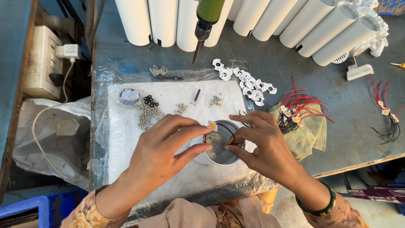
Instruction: The person assembles LED light fixtures by inserting LED modules into white cylindrical housings, securing them with screws using a power screwdriver, and connecting wires. The person repeats this process for multiple units.
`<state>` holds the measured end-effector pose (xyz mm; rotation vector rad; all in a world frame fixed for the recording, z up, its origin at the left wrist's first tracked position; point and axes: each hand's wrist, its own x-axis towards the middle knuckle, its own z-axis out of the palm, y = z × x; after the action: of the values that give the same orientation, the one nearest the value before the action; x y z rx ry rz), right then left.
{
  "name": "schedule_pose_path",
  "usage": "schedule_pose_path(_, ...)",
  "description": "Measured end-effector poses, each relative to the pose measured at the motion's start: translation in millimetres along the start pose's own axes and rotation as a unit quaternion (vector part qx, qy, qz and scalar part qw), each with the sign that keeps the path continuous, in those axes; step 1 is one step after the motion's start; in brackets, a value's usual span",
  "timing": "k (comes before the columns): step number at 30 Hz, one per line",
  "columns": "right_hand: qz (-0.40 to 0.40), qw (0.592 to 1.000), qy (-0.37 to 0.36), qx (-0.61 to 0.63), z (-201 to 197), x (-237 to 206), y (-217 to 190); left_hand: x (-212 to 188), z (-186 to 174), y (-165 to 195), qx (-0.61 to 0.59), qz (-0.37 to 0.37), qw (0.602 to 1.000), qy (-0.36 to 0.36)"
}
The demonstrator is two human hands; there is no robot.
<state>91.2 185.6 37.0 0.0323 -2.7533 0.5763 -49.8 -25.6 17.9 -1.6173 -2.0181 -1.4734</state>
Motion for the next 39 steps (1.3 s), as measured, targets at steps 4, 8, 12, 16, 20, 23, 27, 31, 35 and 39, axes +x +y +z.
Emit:
schedule_pose_path(4, 0.012, 0.999, -0.029, 0.024, -0.2, -1.1, 3.7, 7.9, 8.2, 8.7, 0.088, 0.024, 0.996, -0.011)
schedule_pose_path(8, 0.011, 0.999, -0.031, 0.032, 0.3, -5.9, 6.1, 13.3, 19.8, 9.5, 0.116, -0.006, 0.993, -0.025)
schedule_pose_path(12, 0.008, 0.999, -0.028, 0.036, -1.1, -9.7, 5.0, 13.8, 27.4, 10.1, 0.136, -0.003, 0.990, -0.035)
schedule_pose_path(16, 0.014, 0.998, 0.000, 0.058, -16.0, -16.3, 3.4, 13.9, 28.4, 13.5, 0.118, 0.027, 0.992, -0.048)
schedule_pose_path(20, 0.034, 0.993, 0.075, 0.085, -31.3, -24.4, 0.4, 13.4, 28.1, 19.9, 0.126, 0.051, 0.988, -0.070)
schedule_pose_path(23, 0.053, 0.992, 0.077, 0.080, -30.0, -28.7, -4.8, 13.5, 27.8, 22.5, 0.119, 0.064, 0.987, -0.084)
schedule_pose_path(27, 0.005, 0.995, 0.091, 0.042, -24.3, -25.2, -4.5, 15.7, 25.3, 23.2, 0.097, 0.053, 0.988, -0.110)
schedule_pose_path(31, 0.049, 0.992, 0.088, 0.077, -23.1, -19.2, 1.6, 23.3, 19.2, 21.1, 0.046, 0.030, 0.987, -0.149)
schedule_pose_path(35, 0.078, 0.983, 0.070, 0.149, -14.0, -15.2, 4.8, 29.3, 9.1, 19.7, 0.000, -0.067, 0.975, -0.212)
schedule_pose_path(39, 0.027, 0.976, 0.083, 0.200, -0.8, -13.7, 6.3, 29.6, 1.5, 20.2, -0.060, -0.076, 0.973, -0.209)
